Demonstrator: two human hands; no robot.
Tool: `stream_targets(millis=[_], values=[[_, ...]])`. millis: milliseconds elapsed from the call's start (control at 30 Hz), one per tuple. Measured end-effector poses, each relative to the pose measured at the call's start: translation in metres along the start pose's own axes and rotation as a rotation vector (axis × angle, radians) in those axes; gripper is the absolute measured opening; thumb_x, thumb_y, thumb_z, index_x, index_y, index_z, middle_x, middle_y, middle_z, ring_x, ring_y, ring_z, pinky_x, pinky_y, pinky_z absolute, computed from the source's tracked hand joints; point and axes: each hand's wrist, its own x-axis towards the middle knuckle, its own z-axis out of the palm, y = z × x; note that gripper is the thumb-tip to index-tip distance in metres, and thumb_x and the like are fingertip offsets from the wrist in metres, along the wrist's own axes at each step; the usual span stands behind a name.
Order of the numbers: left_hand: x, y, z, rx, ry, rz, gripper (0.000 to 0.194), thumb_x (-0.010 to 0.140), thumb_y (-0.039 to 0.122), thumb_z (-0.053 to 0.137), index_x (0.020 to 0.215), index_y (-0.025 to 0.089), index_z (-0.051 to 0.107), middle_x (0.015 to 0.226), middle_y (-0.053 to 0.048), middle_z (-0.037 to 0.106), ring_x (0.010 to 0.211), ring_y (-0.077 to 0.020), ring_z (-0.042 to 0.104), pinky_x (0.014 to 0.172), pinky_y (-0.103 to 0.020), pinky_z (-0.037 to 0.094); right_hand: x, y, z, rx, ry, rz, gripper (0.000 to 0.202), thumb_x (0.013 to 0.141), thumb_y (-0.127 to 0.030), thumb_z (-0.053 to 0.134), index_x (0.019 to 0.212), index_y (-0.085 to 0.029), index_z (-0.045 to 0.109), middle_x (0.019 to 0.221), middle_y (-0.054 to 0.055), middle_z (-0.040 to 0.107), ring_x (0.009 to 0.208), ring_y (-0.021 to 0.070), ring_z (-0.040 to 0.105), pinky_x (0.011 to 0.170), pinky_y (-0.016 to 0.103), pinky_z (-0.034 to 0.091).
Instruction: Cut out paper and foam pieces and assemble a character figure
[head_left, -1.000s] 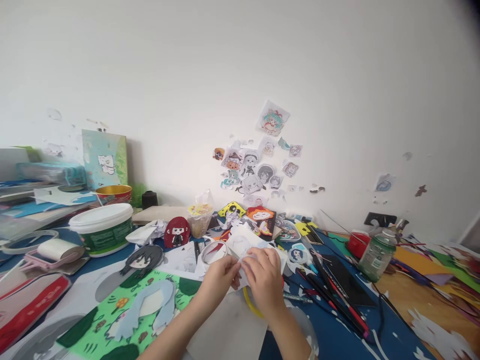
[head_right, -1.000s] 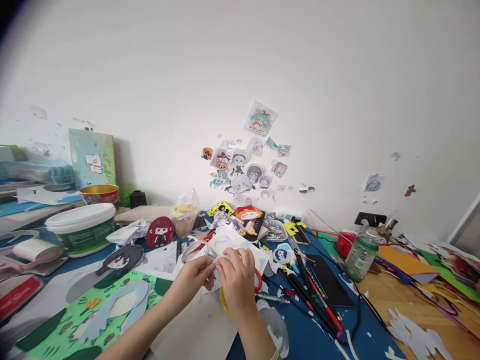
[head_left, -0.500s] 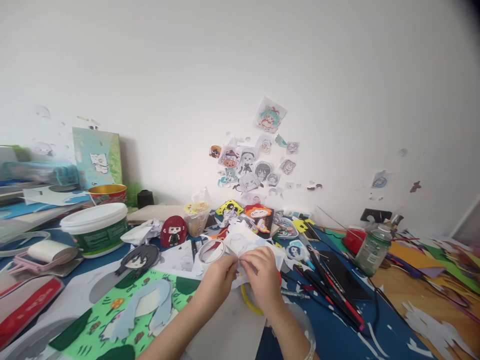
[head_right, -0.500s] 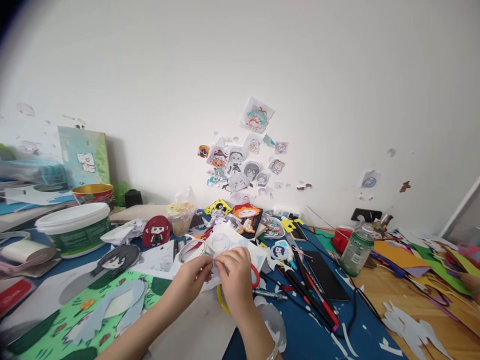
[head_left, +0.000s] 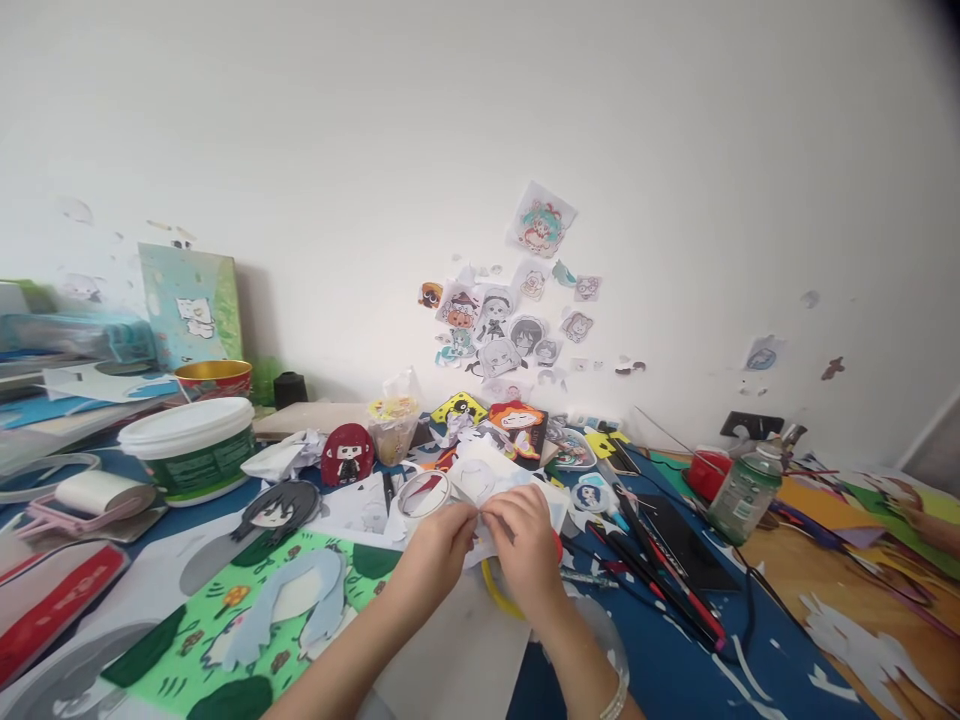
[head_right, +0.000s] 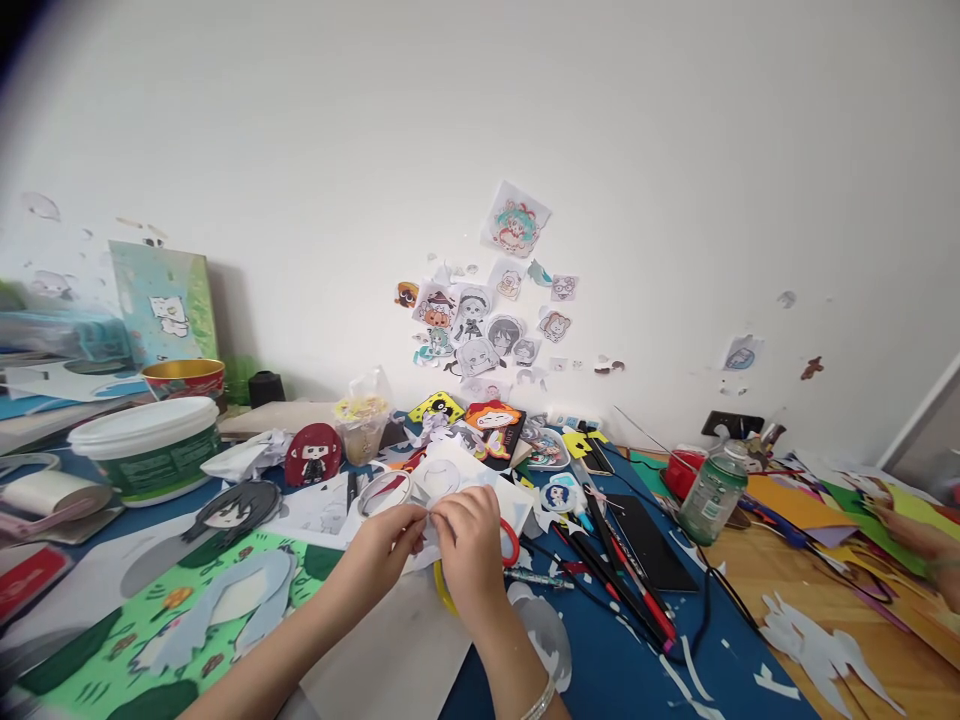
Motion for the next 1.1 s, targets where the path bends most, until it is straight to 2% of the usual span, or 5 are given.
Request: stream_targets(millis=[367, 467, 600, 767, 1100], values=[[0.001, 0.007, -0.002, -0.105, -0.021, -0.114, 0.022, 0.081, 0.026, 0.034, 0.069, 0.02, 0.051, 0.06, -0.002, 0.054, 0.059, -0.0163, 0.052, 0.059, -0.026, 0.042, -0.001, -0.001, 0.002, -0.019, -0.003, 0.016, 0.016, 0.082, -0.011, 0.044, 0.074, -0.02, 0.054, 0.075, 0.003, 0.059, 0.076, 0.0191, 0.049, 0.072, 0.035, 0.041], [0.001, 0.008, -0.003, -0.148, 0.003, -0.136, 0.021, 0.081, 0.03, 0.036, 0.07, 0.02, 0.051, 0.061, -0.002, 0.054, 0.06, -0.0166, 0.054, 0.059, -0.026, 0.043, -0.003, 0.0, 0.002, -0.027, 0.063, 0.038, 0.011, 0.082, -0.015, 0.047, 0.081, -0.021, 0.056, 0.088, 0.006, 0.06, 0.087, 0.0216, 0.051, 0.076, 0.037, 0.043], [0.002, 0.01, -0.004, -0.192, 0.059, -0.205, 0.02, 0.079, 0.033, 0.038, 0.068, 0.021, 0.049, 0.06, -0.002, 0.058, 0.06, -0.0172, 0.056, 0.06, -0.026, 0.044, -0.007, 0.01, 0.007, 0.028, 0.154, 0.209, 0.023, 0.081, -0.024, 0.052, 0.104, -0.021, 0.054, 0.107, 0.01, 0.057, 0.102, 0.0253, 0.052, 0.082, 0.041, 0.045], [0.001, 0.011, -0.003, -0.262, 0.04, -0.238, 0.023, 0.079, 0.038, 0.039, 0.072, 0.02, 0.052, 0.063, -0.002, 0.059, 0.061, -0.0174, 0.057, 0.058, -0.027, 0.044, -0.009, 0.018, 0.011, 0.228, 0.011, 0.447, 0.029, 0.076, -0.016, 0.052, 0.104, -0.02, 0.055, 0.102, 0.008, 0.065, 0.096, 0.0246, 0.06, 0.075, 0.034, 0.05], [0.001, 0.008, -0.005, -0.147, 0.047, -0.282, 0.025, 0.076, 0.039, 0.044, 0.06, 0.021, 0.047, 0.053, 0.0, 0.055, 0.05, -0.0163, 0.053, 0.051, -0.027, 0.039, -0.005, 0.012, 0.0, 0.13, -0.023, 0.199, 0.029, 0.079, -0.014, 0.049, 0.104, -0.023, 0.062, 0.097, 0.006, 0.065, 0.092, 0.0212, 0.06, 0.076, 0.032, 0.051]])
